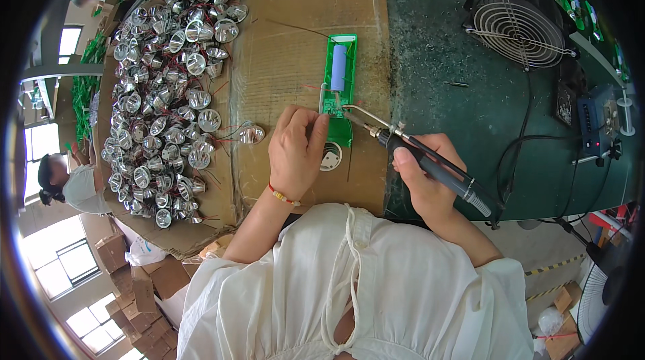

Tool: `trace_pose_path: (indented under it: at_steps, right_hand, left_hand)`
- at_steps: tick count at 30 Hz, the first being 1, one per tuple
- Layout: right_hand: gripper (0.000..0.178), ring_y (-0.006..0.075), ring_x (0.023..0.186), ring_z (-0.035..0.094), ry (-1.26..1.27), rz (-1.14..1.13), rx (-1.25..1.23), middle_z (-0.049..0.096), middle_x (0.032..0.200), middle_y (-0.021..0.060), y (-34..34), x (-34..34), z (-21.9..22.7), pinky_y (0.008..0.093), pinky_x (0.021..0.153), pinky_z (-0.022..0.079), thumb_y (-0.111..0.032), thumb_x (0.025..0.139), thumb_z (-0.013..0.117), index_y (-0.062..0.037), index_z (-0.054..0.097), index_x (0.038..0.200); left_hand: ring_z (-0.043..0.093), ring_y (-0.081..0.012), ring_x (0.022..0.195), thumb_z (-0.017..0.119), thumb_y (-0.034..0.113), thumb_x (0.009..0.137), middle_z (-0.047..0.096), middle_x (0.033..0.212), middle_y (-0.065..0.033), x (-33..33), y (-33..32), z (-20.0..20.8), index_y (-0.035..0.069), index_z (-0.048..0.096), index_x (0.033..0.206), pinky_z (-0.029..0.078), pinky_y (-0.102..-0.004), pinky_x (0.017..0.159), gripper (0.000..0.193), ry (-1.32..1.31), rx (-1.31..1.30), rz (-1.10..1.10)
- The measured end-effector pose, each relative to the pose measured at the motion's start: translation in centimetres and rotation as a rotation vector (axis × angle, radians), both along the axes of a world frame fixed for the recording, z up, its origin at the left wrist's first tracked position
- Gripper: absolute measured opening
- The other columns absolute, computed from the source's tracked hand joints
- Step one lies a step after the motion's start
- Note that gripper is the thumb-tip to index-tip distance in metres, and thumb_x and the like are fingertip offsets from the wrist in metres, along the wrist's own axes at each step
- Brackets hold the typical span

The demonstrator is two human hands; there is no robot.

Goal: Soldering wires and connectors to small circuit boards for LED devices.

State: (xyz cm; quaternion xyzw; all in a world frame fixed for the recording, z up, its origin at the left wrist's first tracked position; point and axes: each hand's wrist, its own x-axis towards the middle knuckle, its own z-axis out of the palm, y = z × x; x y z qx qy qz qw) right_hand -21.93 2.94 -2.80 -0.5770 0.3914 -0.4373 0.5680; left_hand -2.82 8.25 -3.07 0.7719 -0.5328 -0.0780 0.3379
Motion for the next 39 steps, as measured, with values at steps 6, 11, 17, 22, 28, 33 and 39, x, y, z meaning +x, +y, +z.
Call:
trace_pose_path:
  at_steps: [6,11,17,22,28,33,39]
  right_hand:
    - [0.016,0.0085,0.059,0.057,0.013,0.015,0.026,0.061,0.067,0.0068,-0.2,0.8,-0.4,0.0209,0.053,0.045,-0.009,0.081,0.065,0.0025,0.054,0.085]
    - [0.016,0.0089,0.058,0.057,0.003,0.021,0.081,0.061,0.067,0.0068,-0.3,1.4,-0.2,0.0214,0.053,0.046,-0.009,0.081,0.065,0.0018,0.054,0.084]
    - [0.017,0.0097,0.058,0.058,0.009,0.026,0.137,0.061,0.068,0.0074,-0.5,1.4,-0.2,0.0224,0.054,0.048,-0.01,0.081,0.065,0.0019,0.054,0.084]
    - [0.017,0.0099,0.058,0.058,-0.019,0.007,0.212,0.06,0.068,0.0076,-0.2,1.4,0.1,0.0229,0.054,0.049,-0.01,0.082,0.064,0.0021,0.054,0.085]
    - [0.017,0.0103,0.059,0.059,-0.074,-0.018,0.168,0.061,0.069,0.008,-0.1,1.0,-0.2,0.0228,0.055,0.049,-0.009,0.082,0.064,0.0025,0.053,0.086]
    - [0.013,0.0102,0.057,0.056,-0.024,0.009,0.115,0.058,0.068,0.0077,-0.1,0.9,0.0,0.0224,0.055,0.049,-0.008,0.084,0.06,0.0007,0.051,0.088]
    - [0.016,0.0102,0.06,0.058,-0.052,-0.007,0.138,0.061,0.07,0.0086,-0.3,0.6,-0.2,0.0231,0.055,0.048,-0.009,0.082,0.064,0.0032,0.054,0.087]
  left_hand:
    - [0.054,-0.0297,0.064,0.061,0.014,0.081,0.055,0.073,-0.0103,0.4,-0.3,0.4,0.003,0.057,0.071,0.043,-0.0388,0.055,0.015,0.186,0.094,0.033]
    - [0.055,-0.0283,0.061,0.062,0.013,0.078,0.055,0.07,-0.0096,0.3,-0.5,0.5,0.003,0.057,0.068,0.043,-0.0387,0.054,0.015,0.21,0.068,0.059]
    - [0.055,-0.0267,0.059,0.061,0.013,0.075,0.055,0.067,-0.009,0.4,-0.7,0.4,0.003,0.058,0.064,0.044,-0.0373,0.053,0.016,0.233,0.075,0.08]
    - [0.055,-0.0266,0.057,0.06,0.013,0.075,0.055,0.067,-0.0089,0.5,-0.8,0.4,0.002,0.059,0.063,0.044,-0.0368,0.052,0.016,0.237,0.087,0.085]
    - [0.056,-0.0265,0.057,0.06,0.014,0.075,0.056,0.067,-0.0093,0.6,-1.0,0.6,0.002,0.059,0.062,0.044,-0.0365,0.052,0.018,0.273,0.107,0.08]
    - [0.056,-0.0282,0.058,0.06,0.017,0.074,0.057,0.067,-0.0112,0.9,-1.1,1.0,0.0,0.06,0.062,0.044,-0.0378,0.054,0.021,0.304,0.169,0.05]
    - [0.057,-0.0271,0.06,0.062,0.019,0.072,0.057,0.068,-0.0129,1.8,-1.3,1.4,-0.001,0.061,0.063,0.044,-0.0361,0.056,0.022,0.424,0.309,0.04]
